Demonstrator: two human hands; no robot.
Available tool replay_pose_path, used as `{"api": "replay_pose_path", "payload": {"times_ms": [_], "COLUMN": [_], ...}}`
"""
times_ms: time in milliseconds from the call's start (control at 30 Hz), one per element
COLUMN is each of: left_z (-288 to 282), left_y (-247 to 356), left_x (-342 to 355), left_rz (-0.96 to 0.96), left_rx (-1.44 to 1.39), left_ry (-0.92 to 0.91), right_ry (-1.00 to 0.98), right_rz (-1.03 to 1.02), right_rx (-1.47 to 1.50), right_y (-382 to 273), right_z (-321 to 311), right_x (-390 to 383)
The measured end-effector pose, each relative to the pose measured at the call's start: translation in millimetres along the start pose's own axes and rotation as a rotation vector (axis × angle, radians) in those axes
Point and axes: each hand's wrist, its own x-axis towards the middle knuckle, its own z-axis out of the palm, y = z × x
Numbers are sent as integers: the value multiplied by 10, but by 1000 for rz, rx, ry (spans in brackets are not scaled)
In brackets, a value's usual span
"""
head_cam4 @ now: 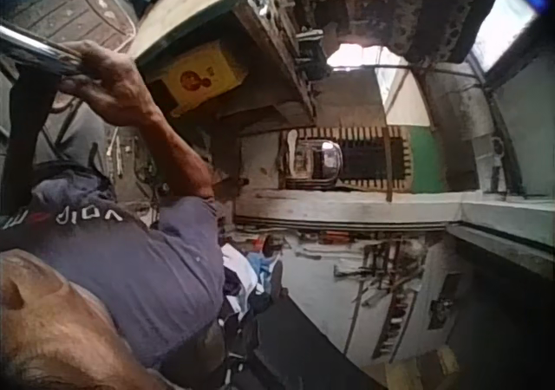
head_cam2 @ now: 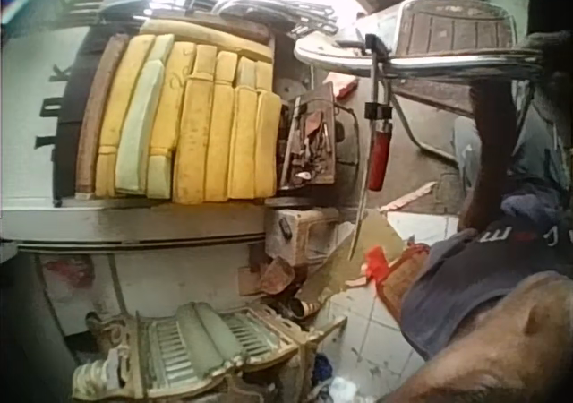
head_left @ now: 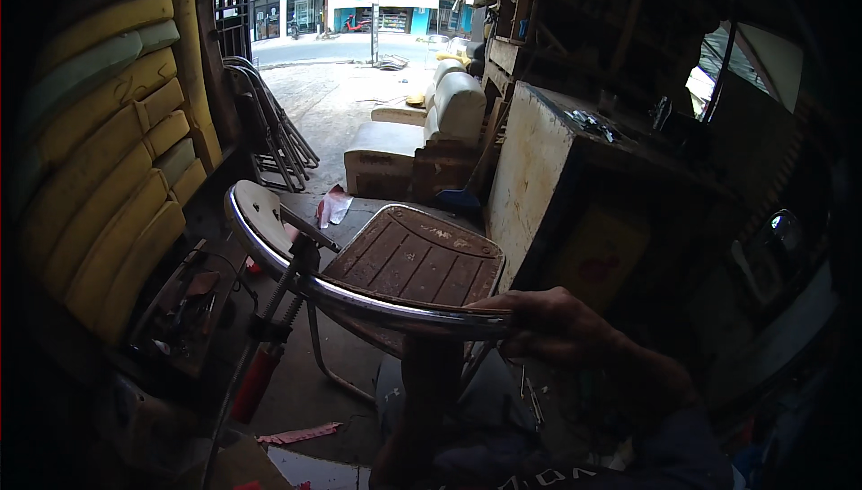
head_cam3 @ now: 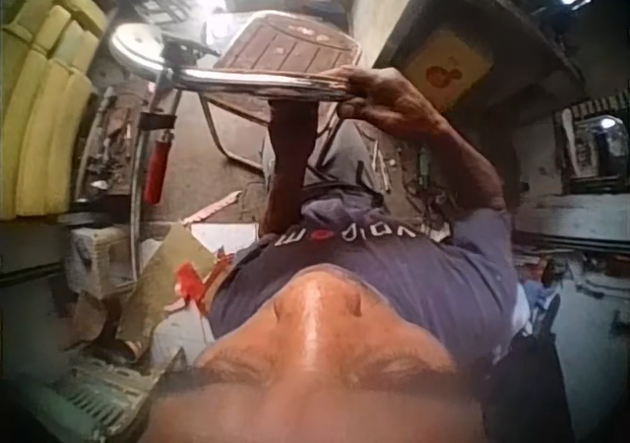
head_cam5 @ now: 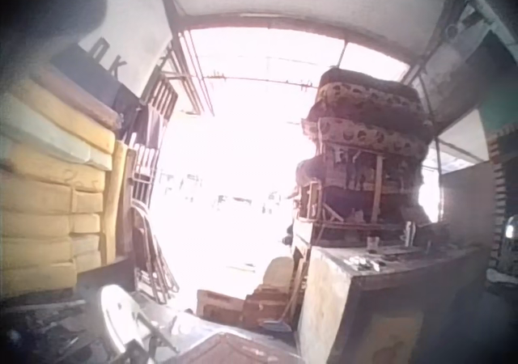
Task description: The person repairs a folding chair backrest by using a screwdriver to tighten screws into a wooden panel held in place by a clamp.
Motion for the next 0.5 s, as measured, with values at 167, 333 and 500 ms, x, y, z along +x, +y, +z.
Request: {"api": "replay_pose_path", "payload": {"times_ms": [167, 333, 500], "left_z": [-133, -359, -887], "left_y": [89, 55, 197], "left_x": [201, 153, 32], "left_rz": [-220, -642, -172], "left_rx": [-693, -1788, -385], "left_ry": [-7, 312, 696], "right_ry": [135, 121, 104], "right_rz": [-67, -116, -161], "right_rx": [38, 38, 8], "right_y": [110, 120, 118], "right_z": [78, 59, -1], "right_x": [-38, -2, 24]}}
